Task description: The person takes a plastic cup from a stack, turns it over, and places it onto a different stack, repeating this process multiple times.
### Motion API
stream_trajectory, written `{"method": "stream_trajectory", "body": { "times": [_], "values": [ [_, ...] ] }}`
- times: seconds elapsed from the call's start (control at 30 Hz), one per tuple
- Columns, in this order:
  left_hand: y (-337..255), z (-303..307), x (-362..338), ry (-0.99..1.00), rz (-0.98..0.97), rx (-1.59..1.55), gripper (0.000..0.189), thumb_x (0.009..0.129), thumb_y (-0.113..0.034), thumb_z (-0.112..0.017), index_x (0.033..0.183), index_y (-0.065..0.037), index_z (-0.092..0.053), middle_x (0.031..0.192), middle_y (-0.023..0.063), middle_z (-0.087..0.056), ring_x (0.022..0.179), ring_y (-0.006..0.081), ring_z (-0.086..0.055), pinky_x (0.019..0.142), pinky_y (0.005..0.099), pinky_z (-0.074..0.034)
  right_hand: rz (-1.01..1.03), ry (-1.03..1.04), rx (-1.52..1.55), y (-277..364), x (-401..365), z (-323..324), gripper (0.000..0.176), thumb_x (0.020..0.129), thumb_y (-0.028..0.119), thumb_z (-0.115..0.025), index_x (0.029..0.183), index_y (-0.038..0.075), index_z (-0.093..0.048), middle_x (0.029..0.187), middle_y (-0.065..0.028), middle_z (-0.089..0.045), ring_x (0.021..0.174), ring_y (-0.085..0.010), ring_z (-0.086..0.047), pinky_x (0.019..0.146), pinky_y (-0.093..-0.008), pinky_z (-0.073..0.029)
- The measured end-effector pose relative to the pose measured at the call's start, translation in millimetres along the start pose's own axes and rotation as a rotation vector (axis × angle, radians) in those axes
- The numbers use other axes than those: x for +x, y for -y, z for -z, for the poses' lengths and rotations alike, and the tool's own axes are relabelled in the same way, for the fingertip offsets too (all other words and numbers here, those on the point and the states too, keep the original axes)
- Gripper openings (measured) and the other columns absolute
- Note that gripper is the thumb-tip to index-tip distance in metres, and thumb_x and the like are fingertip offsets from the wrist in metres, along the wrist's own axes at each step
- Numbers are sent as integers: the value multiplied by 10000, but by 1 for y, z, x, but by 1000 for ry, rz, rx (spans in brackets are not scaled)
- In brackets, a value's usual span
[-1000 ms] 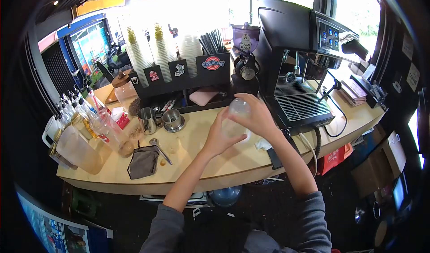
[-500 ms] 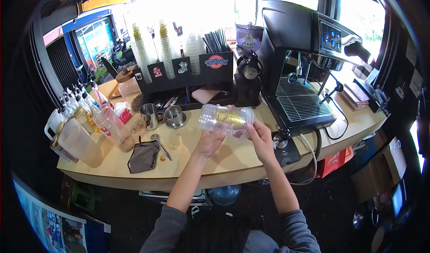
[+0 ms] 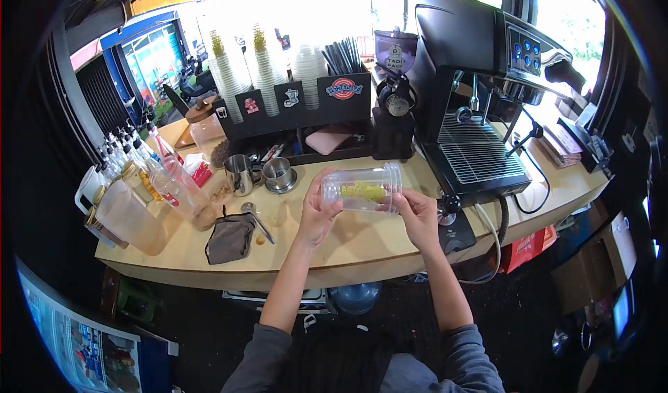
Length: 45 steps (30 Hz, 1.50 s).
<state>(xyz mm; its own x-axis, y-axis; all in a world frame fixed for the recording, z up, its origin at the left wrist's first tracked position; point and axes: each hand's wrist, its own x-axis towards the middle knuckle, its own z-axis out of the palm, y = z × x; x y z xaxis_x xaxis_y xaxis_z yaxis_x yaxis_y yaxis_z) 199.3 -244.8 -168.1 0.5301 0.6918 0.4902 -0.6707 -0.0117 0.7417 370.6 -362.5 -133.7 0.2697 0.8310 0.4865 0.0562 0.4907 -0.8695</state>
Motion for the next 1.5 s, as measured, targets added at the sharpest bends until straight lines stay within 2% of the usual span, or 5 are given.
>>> {"method": "stream_trajectory", "body": {
  "times": [0.7, 0.77, 1.03, 1.27, 1.5],
  "values": [
    [-6, -9, 17, -221, -25, 123, 513, 771, -73, -748, 1197, -9, -469, 1159, 80, -557, 1100, 163, -537, 935, 320, -442, -36, 63, 201, -18, 23, -28, 283, 833, 74, -687, 1077, -40, -597, 1027, -108, -656, 923, -152, -628, 828, -274, -496],
    [-27, -2, 20, -196, -112, 209, 564, 742, -41, -760, 1208, -10, -444, 1160, 79, -550, 1100, 166, -536, 945, 328, -435, 146, -121, -239, -6, 34, -28, 439, 767, 84, -746, 1129, -20, -522, 1131, -118, -584, 968, -173, -596, 832, -302, -485],
    [-102, 8, 35, -58, -294, 878, 772, 611, -143, -862, 1220, -38, -400, 1187, 120, -549, 1116, 208, -548, 953, 347, -428, 479, 145, -422, 33, 80, -98, 854, 684, 169, -806, 1345, -9, -296, 1288, -175, -465, 1198, -280, -484, 972, -387, -415],
    [-162, 43, 80, -3, -600, 1196, 795, 653, -179, -820, 1305, -25, -392, 1262, 153, -493, 1167, 267, -510, 966, 361, -413, 625, 74, -401, 43, 164, -137, 846, 667, 214, -830, 1317, -16, -340, 1230, -181, -472, 1173, -264, -486, 960, -362, -412],
    [-212, 107, 184, -310, -723, 1092, 720, 777, -191, -727, 1336, 11, -321, 1302, 203, -409, 1226, 293, -413, 1030, 393, -328, 836, -115, -257, 82, 318, -166, 875, 705, 236, -815, 1337, -10, -263, 1227, -188, -444, 1161, -282, -482, 962, -396, -423]
  ]
}}
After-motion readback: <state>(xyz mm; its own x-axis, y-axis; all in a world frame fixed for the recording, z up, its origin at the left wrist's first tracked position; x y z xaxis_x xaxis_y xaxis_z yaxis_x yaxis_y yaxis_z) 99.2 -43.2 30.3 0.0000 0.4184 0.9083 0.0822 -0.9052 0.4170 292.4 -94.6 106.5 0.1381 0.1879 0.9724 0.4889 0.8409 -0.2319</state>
